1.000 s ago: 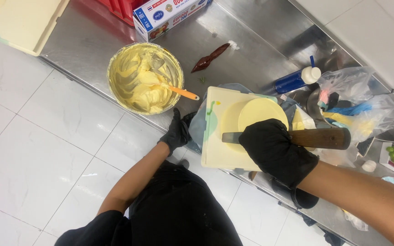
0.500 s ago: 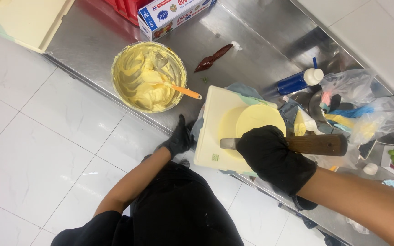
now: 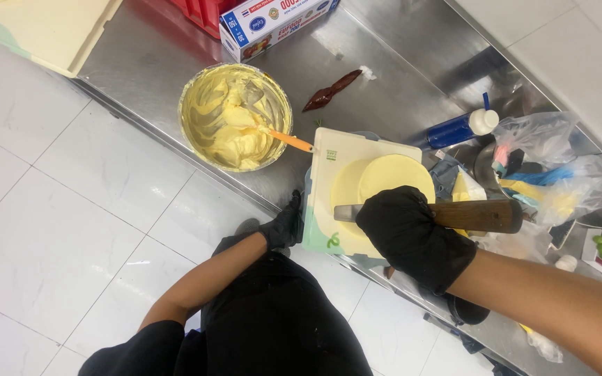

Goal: The recorder is frosting the top of a small cake using a piping bag and a metal spatula.

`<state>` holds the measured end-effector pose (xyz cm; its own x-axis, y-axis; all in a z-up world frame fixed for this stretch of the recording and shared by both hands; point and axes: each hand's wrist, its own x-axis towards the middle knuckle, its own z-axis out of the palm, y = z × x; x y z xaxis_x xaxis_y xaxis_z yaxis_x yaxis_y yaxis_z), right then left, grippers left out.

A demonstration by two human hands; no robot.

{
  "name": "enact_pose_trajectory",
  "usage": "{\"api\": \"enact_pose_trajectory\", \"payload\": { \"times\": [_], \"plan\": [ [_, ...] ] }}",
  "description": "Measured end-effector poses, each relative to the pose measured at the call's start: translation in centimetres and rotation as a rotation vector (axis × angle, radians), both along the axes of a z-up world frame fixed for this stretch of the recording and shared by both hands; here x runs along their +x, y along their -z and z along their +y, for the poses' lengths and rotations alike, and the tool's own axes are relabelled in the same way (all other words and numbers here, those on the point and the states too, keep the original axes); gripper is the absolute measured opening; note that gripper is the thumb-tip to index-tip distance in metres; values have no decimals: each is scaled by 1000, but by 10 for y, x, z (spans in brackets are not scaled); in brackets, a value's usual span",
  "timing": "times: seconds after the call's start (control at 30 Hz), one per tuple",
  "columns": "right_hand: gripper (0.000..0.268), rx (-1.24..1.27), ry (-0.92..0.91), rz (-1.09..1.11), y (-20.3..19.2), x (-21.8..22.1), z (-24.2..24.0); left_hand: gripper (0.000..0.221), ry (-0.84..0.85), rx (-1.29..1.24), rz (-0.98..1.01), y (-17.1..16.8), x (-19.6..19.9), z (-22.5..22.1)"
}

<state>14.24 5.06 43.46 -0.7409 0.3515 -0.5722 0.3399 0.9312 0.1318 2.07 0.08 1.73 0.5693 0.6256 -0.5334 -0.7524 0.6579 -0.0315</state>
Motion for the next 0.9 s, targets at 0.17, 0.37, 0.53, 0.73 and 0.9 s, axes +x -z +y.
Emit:
{"api": "enact_pose_trajectory", "payload": {
  "times": [0.17,0.37,0.53,0.73,0.9],
  "plan": [
    [23,206,-93,-188,-22,-18,-6,89,-228,99,-56,-40,-38,22],
    [19,83,2,11,-17,17,10,71,-212,284,-479,40,-39,8],
    [20,-33,173,171,1,17,15,60,-156,96,140,-64,-70,-8],
    [22,-331,719,683,191,-20,-27,34,-475,121,394,-14,-103,-4],
    [50,-68,661,906,253,-95,-55,20,-500,115,525,-12,-102,-4]
  ]
}}
